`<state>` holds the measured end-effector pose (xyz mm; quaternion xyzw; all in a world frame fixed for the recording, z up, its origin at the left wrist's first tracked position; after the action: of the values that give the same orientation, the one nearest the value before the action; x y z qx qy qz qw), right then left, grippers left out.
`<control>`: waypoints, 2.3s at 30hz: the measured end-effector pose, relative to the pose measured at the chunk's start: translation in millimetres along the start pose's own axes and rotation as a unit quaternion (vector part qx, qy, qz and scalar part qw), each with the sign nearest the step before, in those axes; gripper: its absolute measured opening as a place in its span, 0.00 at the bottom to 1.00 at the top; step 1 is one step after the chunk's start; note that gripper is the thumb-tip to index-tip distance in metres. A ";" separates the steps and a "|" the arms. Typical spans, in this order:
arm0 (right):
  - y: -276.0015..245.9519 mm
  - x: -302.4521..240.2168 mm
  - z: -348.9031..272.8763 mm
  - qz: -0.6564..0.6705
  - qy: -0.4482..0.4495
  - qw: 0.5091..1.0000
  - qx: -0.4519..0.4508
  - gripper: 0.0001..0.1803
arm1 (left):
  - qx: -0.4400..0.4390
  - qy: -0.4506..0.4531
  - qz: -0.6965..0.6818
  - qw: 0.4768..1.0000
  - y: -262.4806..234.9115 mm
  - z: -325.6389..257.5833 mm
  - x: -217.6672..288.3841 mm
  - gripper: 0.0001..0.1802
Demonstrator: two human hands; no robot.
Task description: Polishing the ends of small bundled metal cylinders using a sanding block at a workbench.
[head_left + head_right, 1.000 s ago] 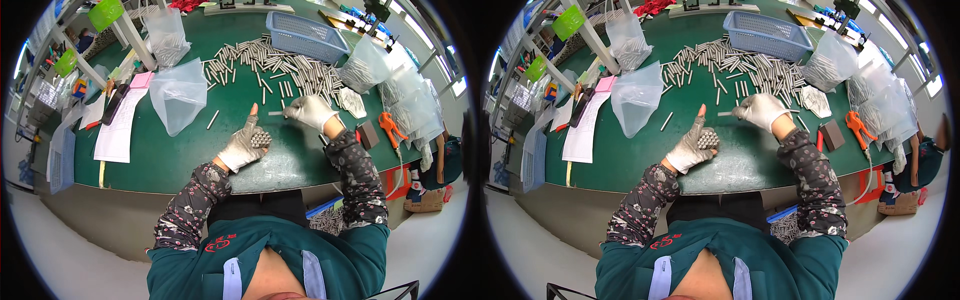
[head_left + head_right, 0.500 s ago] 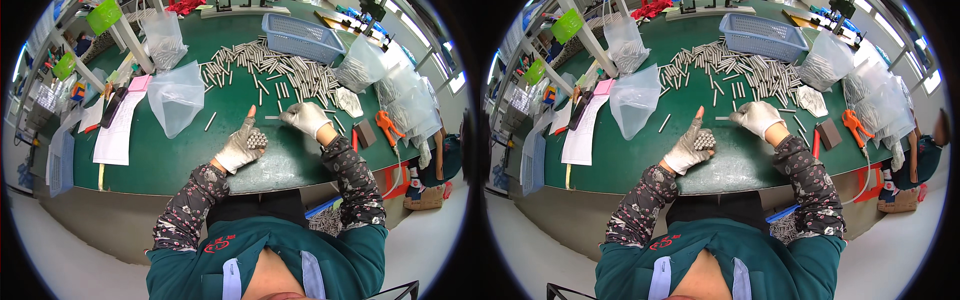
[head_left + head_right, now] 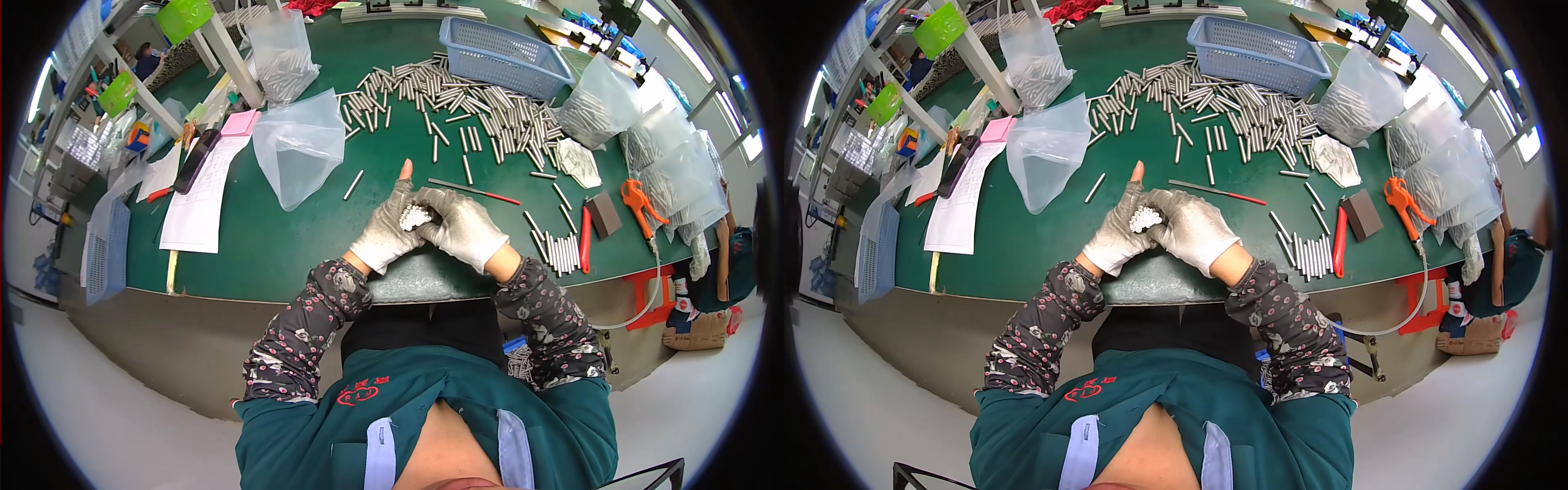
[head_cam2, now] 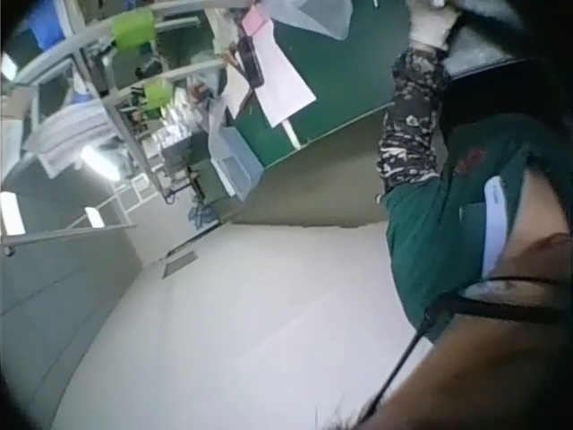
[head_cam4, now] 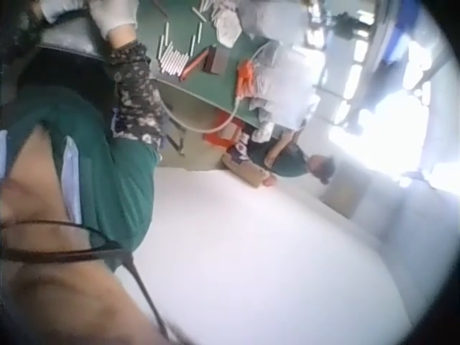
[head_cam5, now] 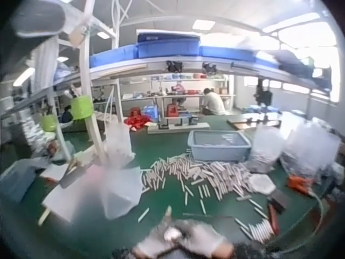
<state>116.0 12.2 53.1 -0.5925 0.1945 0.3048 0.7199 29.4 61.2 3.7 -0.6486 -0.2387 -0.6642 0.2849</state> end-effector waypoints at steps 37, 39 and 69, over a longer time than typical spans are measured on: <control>41.1 43.9 -15.9 0.597 0.182 0.777 0.082 0.24 | 0.121 0.098 -0.133 0.979 -9.3 -3.1 24.2 0.22; 48.1 38.8 -12.8 0.680 0.158 0.715 0.037 0.25 | 0.116 0.129 -0.087 0.981 -2.8 4.0 34.9 0.22; 63.8 45.4 -5.0 0.769 0.189 0.607 0.067 0.20 | 0.103 0.210 0.192 0.953 7.7 12.1 13.7 0.24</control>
<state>107.2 23.9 -24.0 -0.2189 0.7303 0.6137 0.2055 43.5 63.0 17.5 -0.4947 -0.1114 -0.6901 0.5163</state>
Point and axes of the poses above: each hand's wrist, its own z-axis towards the middle knuckle, its own y-axis out of the palm, x = y × z, the point moved 7 cm from there along z, towards the middle knuckle, and after that the axes turned 3 degrees about -y, right-handed, at the moved point
